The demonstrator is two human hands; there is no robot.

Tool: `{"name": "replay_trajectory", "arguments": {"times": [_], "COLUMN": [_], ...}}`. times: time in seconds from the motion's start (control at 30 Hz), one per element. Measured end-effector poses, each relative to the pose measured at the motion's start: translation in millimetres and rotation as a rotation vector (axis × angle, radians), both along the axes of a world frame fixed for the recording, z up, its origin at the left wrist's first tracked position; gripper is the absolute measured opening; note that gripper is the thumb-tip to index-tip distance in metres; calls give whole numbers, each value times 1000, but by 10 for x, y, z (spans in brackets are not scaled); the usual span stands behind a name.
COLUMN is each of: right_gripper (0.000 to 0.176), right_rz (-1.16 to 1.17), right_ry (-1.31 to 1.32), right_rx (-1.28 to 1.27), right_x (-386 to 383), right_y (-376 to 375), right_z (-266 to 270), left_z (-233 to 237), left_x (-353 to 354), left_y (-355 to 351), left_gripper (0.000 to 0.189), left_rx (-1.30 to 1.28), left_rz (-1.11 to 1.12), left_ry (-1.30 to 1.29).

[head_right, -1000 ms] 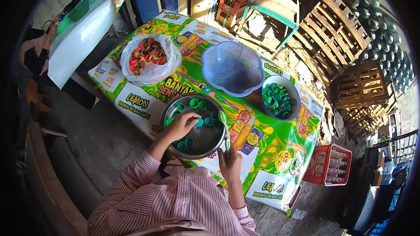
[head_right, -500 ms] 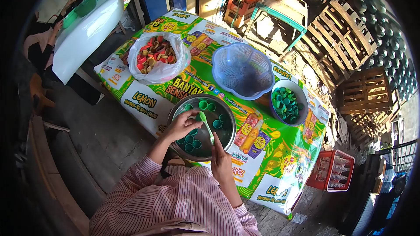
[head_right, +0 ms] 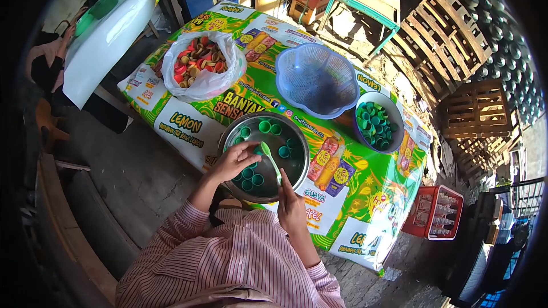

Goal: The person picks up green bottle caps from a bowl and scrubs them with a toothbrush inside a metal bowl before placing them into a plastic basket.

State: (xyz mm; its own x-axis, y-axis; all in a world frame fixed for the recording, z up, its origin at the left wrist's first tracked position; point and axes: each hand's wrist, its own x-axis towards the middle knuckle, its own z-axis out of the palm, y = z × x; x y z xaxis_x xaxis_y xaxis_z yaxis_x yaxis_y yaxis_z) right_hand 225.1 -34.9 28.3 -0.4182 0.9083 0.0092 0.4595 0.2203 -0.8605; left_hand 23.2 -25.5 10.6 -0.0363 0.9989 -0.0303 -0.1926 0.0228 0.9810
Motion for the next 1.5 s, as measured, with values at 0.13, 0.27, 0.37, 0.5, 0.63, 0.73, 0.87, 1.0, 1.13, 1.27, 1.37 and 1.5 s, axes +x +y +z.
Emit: {"name": "replay_trajectory", "arguments": {"times": [0.13, 0.27, 0.37, 0.5, 0.63, 0.73, 0.87, 1.0, 1.13, 1.27, 1.37, 1.5], "right_gripper": [42, 42, 46, 48, 47, 48, 49, 49, 48, 49, 48, 48], "right_rz": [-54, 34, -34, 56, 21, 57, 24, 95, -1, 101, 10, 99], "right_ry": [-2, -67, -84, -101, -222, -136, -214, -164, -176, -185, -208, -231], "right_rx": [-25, 1, 0, 163, 150, 211, 130, 228, 83, 228, 173, 247], "right_x": [49, 48, 89, 67, 66, 26, 87, 87, 83, 46, 53, 65], "right_y": [3, -37, -21, -85, -57, -74, -43, -84, -50, -53, 19, -16], "right_z": [-15, 99, 77, 13, 26, -28, 65, -26, 73, 28, 59, -10], "left_z": [238, 267, 284, 246, 169, 243, 160, 267, 252, 252, 232, 285], "left_x": [-9, 56, 72, 52, 55, 47, 8, -14, -32, -23, -14, 19], "left_y": [-55, -49, -37, -37, -83, -83, -87, -95, -115, -106, -116, -132], "left_gripper": [29, 32, 32, 31, 29, 29, 29, 29, 30, 29, 29, 29], "left_rx": [83, 236, 228, 190, 164, 142, 186, 161, 162, 204, 201, 193], "left_rz": [50, 136, 121, 151, 193, 173, 205, 182, 188, 206, 214, 212], "left_ry": [563, 606, 612, 631, 661, 664, 648, 676, 681, 678, 685, 647]}}
